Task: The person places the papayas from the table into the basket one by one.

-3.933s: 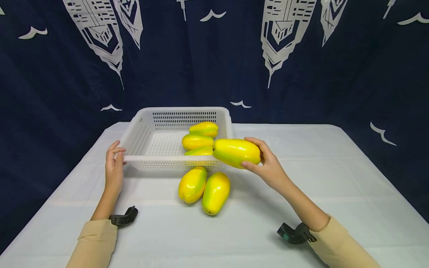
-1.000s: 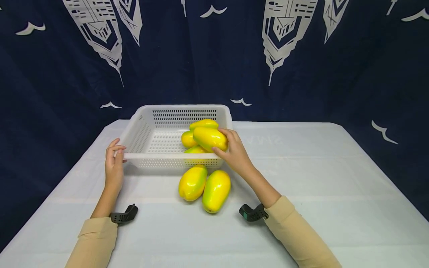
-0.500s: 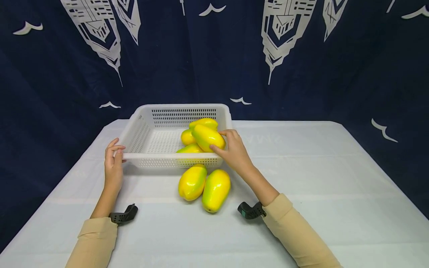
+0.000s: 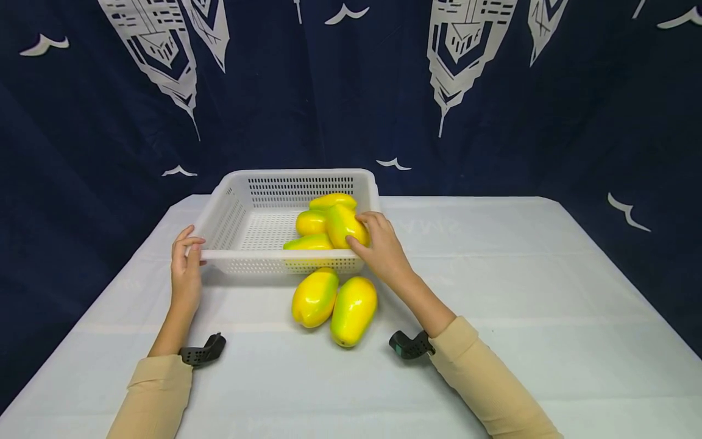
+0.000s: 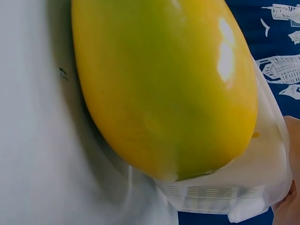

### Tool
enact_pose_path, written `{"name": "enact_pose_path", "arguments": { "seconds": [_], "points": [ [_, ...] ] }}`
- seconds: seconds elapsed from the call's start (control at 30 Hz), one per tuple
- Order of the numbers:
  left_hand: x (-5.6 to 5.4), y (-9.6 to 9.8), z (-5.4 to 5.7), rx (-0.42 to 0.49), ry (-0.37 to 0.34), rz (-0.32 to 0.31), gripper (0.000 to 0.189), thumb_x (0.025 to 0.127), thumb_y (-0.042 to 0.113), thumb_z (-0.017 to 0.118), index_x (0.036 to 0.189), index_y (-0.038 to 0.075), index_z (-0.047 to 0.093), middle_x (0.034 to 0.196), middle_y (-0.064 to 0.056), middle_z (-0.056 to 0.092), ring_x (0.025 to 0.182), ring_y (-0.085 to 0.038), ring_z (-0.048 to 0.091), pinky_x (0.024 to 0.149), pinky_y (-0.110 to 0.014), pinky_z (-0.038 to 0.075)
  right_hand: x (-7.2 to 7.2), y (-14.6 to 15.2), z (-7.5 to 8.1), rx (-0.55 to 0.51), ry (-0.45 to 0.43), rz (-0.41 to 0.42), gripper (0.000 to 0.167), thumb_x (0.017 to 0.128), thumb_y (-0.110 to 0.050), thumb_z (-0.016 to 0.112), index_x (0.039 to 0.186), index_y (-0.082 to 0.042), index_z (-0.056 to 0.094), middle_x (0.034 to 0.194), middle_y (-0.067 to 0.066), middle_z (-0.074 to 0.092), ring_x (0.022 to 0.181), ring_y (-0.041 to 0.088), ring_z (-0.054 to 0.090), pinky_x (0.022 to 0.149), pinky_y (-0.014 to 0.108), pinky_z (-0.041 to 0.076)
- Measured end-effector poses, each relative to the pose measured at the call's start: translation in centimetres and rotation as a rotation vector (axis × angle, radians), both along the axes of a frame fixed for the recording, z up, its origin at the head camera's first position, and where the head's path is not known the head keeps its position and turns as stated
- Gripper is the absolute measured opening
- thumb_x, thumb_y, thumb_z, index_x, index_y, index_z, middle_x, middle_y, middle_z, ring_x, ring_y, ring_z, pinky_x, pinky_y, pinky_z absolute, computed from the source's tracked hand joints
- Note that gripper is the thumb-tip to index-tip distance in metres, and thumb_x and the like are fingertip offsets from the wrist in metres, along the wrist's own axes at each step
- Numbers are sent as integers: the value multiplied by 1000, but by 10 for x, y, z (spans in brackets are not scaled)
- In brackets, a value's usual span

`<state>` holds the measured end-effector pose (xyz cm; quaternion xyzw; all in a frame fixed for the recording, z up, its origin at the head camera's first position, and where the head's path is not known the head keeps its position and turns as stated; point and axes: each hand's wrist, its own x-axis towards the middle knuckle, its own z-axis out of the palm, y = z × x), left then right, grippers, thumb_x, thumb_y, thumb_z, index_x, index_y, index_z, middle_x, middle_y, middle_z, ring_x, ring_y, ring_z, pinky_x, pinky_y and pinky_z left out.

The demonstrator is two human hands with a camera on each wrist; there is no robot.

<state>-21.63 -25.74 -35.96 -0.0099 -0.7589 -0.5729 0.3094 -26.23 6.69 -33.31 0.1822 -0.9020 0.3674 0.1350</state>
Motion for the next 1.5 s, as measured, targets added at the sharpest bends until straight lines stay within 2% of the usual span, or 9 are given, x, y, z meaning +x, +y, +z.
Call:
{"name": "enact_pose_path", "arguments": {
  "seconds": [0.2,0.33,0.53,0.67,0.87,0.97,1.13,1.33,1.5],
  "points": [
    [-1,0,0,22,6,0,27,95,13,35,106,-12,40,143,-9,31,105,2,38,75,-20,36,1,0,2,37,-29,-10,42,89,-34,52,118,-3,56,138,9,38,130,26,31,106,42,30],
    [-2,0,-1,14,13,3,27,96,14,35,106,-10,42,143,-12,30,103,2,40,75,-21,36,3,1,2,33,-30,-8,42,90,-34,52,121,-6,54,138,8,39,130,26,31,106,43,30],
    [-2,-1,-2,9,8,8,27,96,15,35,105,-9,43,143,-6,32,108,1,37,74,-19,36,5,5,-2,-40,-6,21,42,89,-31,54,124,-9,52,135,6,42,129,24,34,107,43,30],
    [-2,0,-2,4,-1,4,29,96,14,35,107,-11,40,143,-7,30,110,1,36,75,-20,36,7,9,-3,-119,-2,49,40,89,-29,55,124,-10,52,133,6,45,127,23,38,106,42,30],
    [-10,-11,-14,1,3,4,27,97,15,35,107,-9,42,145,-7,30,110,2,36,74,-18,36,11,16,0,-231,-53,92,40,89,-27,57,125,-12,51,130,6,47,121,24,43,104,40,34],
    [-9,-10,-12,5,7,0,28,96,15,35,107,-9,42,145,-7,30,110,1,36,74,-18,36,12,20,1,-269,-78,115,40,89,-28,56,126,-13,51,129,5,48,119,22,44,104,38,34],
    [-6,-7,-7,-2,9,8,28,96,15,34,107,-9,43,143,-6,31,110,0,37,74,-17,36,15,26,2,-315,-103,176,41,90,-29,55,127,-13,49,129,4,49,120,19,44,105,36,34],
    [-15,-15,-18,-10,5,9,29,97,17,34,108,-8,43,144,-3,30,111,1,37,74,-18,36,22,31,2,-336,-123,227,40,91,-28,54,127,-13,48,130,2,49,121,18,44,105,34,34],
    [-15,-15,-18,-15,-6,13,28,97,16,33,108,-7,43,144,-4,29,113,-1,35,75,-20,35,29,33,2,-335,-131,263,39,91,-25,54,127,-13,48,131,2,49,121,18,44,105,34,34]
  ]
}}
